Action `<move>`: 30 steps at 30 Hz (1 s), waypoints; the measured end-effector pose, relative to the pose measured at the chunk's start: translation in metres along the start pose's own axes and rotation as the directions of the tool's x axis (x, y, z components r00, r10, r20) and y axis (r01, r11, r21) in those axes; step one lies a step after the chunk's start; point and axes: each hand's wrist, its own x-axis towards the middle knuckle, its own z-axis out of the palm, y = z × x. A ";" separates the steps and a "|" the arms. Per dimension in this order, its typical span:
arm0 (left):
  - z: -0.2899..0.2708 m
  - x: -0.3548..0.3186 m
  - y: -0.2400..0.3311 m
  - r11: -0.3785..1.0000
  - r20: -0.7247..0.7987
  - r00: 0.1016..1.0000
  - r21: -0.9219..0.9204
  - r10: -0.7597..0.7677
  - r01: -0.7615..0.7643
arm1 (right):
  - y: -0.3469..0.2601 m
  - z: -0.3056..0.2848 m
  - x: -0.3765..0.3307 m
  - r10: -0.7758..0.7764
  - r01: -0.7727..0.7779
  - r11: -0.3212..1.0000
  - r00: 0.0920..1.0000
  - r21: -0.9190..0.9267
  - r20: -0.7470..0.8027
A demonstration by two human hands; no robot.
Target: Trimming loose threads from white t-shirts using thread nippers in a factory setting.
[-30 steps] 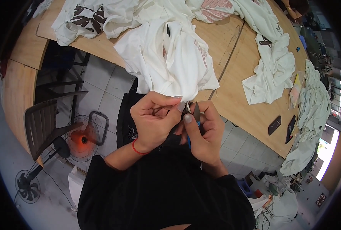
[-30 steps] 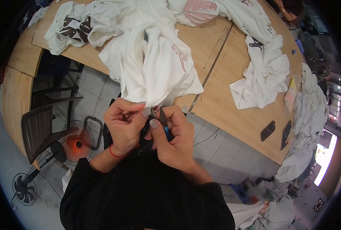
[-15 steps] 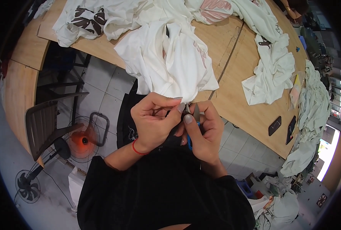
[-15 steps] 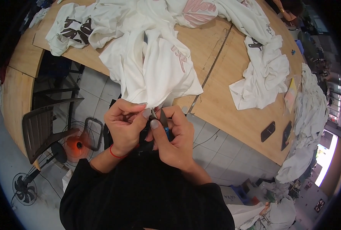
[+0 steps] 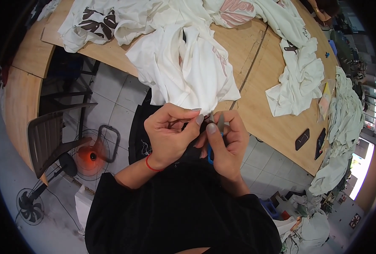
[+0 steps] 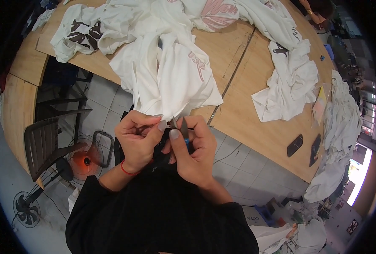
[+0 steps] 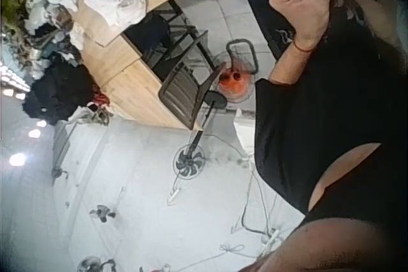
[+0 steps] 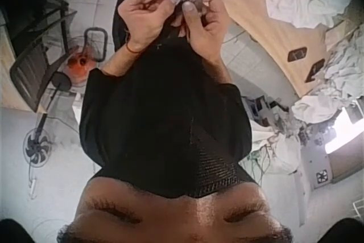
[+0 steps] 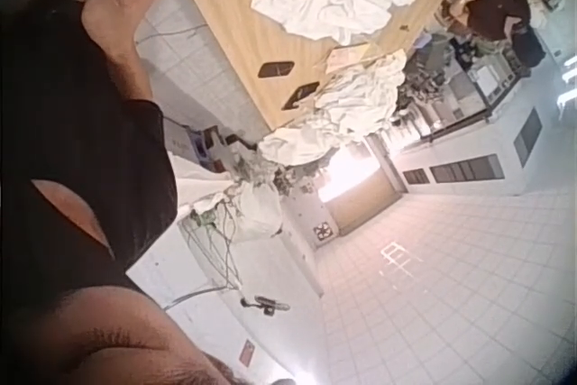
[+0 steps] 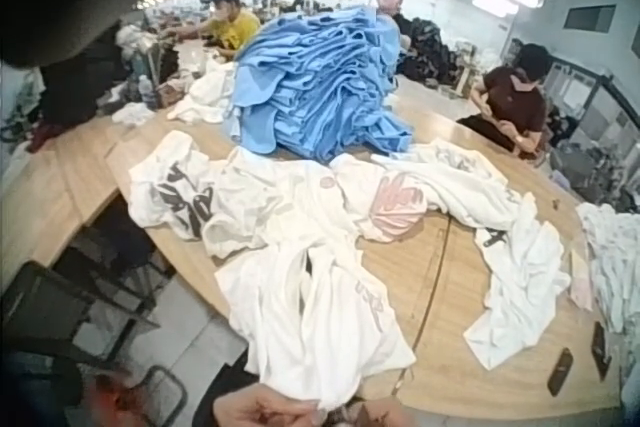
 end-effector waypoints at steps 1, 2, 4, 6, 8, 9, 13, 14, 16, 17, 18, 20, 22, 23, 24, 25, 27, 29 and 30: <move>-0.002 -0.001 -0.005 0.998 -0.011 1.000 0.063 0.022 -0.022 | -0.001 0.000 0.000 -0.001 0.001 1.000 1.000 -0.002 0.001; -0.004 -0.001 -0.008 0.991 -0.020 0.999 0.125 0.045 -0.042 | -0.002 0.000 0.002 -0.012 0.012 1.000 0.999 0.012 -0.030; -0.004 -0.001 -0.004 0.992 -0.031 0.999 0.126 0.032 -0.028 | -0.003 -0.004 0.001 -0.023 0.025 0.999 0.998 0.025 -0.062; -0.004 0.000 -0.002 0.992 -0.043 0.999 0.127 0.020 -0.014 | -0.002 -0.009 -0.001 0.002 0.001 0.998 0.999 -0.068 0.042; -0.003 0.000 -0.002 0.995 -0.046 0.998 0.094 0.035 -0.031 | -0.002 -0.009 0.000 0.022 -0.014 0.994 0.997 -0.108 0.080; -0.003 0.000 -0.001 0.995 -0.045 0.998 0.092 0.036 -0.031 | -0.002 -0.009 0.001 0.044 -0.027 0.988 0.993 -0.151 0.113; -0.003 0.000 -0.002 0.998 -0.034 0.999 0.060 0.014 -0.012 | -0.002 -0.010 0.002 0.051 -0.033 0.989 0.991 -0.143 0.123; -0.004 0.000 -0.002 0.998 -0.031 0.999 0.061 0.031 -0.030 | -0.002 -0.010 0.002 0.055 -0.037 0.989 0.990 -0.145 0.126; -0.005 0.000 -0.001 0.996 -0.019 0.999 0.080 0.032 -0.030 | -0.002 -0.010 0.003 0.059 -0.040 0.988 0.990 -0.146 0.126; -0.005 0.000 -0.001 0.995 -0.008 0.999 0.099 0.031 -0.030 | -0.002 -0.010 0.003 0.050 -0.030 0.989 0.990 -0.146 0.129; -0.006 0.000 -0.001 0.995 -0.008 0.999 0.099 0.032 -0.031 | -0.002 -0.010 0.004 0.040 -0.021 0.989 0.990 -0.145 0.133; -0.006 0.000 -0.002 0.996 0.009 0.999 0.072 0.046 -0.047 | -0.004 -0.009 0.005 0.049 -0.030 0.990 0.990 -0.140 0.133; -0.005 0.000 0.001 0.999 0.011 1.000 0.039 0.018 -0.018 | -0.003 -0.009 0.006 0.058 -0.040 0.990 0.989 -0.133 0.134; -0.005 -0.001 0.002 1.000 0.015 1.000 0.005 -0.011 0.011 | -0.002 -0.009 0.006 0.048 -0.038 0.995 0.992 -0.088 0.113; -0.005 -0.001 0.002 1.000 0.014 1.000 0.004 -0.011 0.011 | -0.001 -0.008 0.005 0.039 -0.035 0.998 0.995 -0.044 0.090; -0.005 -0.001 0.000 0.999 0.009 1.000 0.052 0.015 -0.015 | -0.002 -0.006 0.006 0.039 -0.036 0.998 0.995 -0.046 0.090; -0.005 0.000 -0.001 0.994 0.005 0.999 0.100 0.041 -0.041 | -0.005 -0.003 0.008 0.020 -0.018 0.994 1.000 0.104 -0.018; -0.005 0.000 0.000 0.992 -0.008 0.999 0.122 0.033 -0.031 | -0.007 -0.008 0.005 0.017 -0.017 0.999 1.000 0.037 0.012; -0.006 0.000 -0.001 0.992 -0.008 0.999 0.122 0.032 -0.031 | -0.007 -0.011 0.004 0.015 -0.013 0.999 0.999 -0.030 0.042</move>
